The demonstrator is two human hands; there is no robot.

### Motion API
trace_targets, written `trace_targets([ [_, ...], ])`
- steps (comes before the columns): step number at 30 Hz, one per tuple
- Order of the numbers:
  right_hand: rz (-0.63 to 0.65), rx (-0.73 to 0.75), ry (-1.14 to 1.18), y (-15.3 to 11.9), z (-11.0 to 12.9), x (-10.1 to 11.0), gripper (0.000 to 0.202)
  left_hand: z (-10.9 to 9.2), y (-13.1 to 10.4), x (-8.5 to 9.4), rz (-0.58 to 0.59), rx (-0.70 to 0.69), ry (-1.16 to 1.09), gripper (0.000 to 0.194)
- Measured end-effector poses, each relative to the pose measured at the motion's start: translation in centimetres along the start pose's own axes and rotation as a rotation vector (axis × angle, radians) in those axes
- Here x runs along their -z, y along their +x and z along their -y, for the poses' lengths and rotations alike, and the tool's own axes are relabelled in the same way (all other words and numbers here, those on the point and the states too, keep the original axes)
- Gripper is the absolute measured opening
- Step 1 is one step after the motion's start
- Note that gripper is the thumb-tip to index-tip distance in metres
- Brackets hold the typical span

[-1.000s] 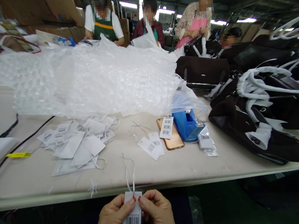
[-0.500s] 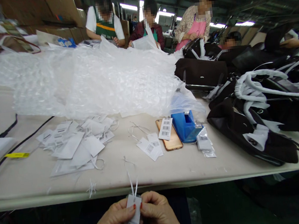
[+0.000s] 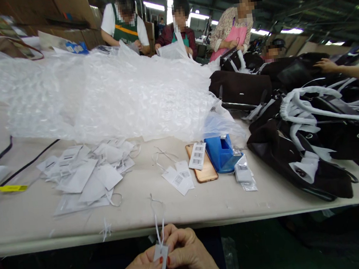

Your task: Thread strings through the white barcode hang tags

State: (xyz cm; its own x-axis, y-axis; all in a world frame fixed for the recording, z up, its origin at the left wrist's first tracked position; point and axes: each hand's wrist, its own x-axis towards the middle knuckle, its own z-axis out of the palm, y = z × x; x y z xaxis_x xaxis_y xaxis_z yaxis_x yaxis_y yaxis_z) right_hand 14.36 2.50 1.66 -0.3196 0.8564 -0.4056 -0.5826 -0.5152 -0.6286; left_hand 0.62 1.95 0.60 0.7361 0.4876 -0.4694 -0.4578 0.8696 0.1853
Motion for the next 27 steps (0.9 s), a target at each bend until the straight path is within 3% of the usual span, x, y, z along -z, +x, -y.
trace_targets([
  [10, 0.062, 0.011, -0.059, 0.0, 0.2, 0.2, 0.025, -0.6, 0.2, 0.3, -0.045, 0.047, 0.211, 0.037],
  [16, 0.074, -0.037, -0.189, -0.4, 1.7, -0.1, 0.026, -0.6, 0.4, 0.6, -0.032, 0.094, 0.294, 0.036],
  [23, 0.182, -0.025, -0.304, -0.3, 2.6, 0.2, 0.028, -0.9, 0.2, 0.0, -0.030, 0.138, 0.303, 0.034],
  [27, 0.155, 0.005, -0.306, -0.2, 2.7, 0.4, 0.025, -1.0, 0.3, -0.4, -0.049, 0.090, 0.282, 0.033],
])
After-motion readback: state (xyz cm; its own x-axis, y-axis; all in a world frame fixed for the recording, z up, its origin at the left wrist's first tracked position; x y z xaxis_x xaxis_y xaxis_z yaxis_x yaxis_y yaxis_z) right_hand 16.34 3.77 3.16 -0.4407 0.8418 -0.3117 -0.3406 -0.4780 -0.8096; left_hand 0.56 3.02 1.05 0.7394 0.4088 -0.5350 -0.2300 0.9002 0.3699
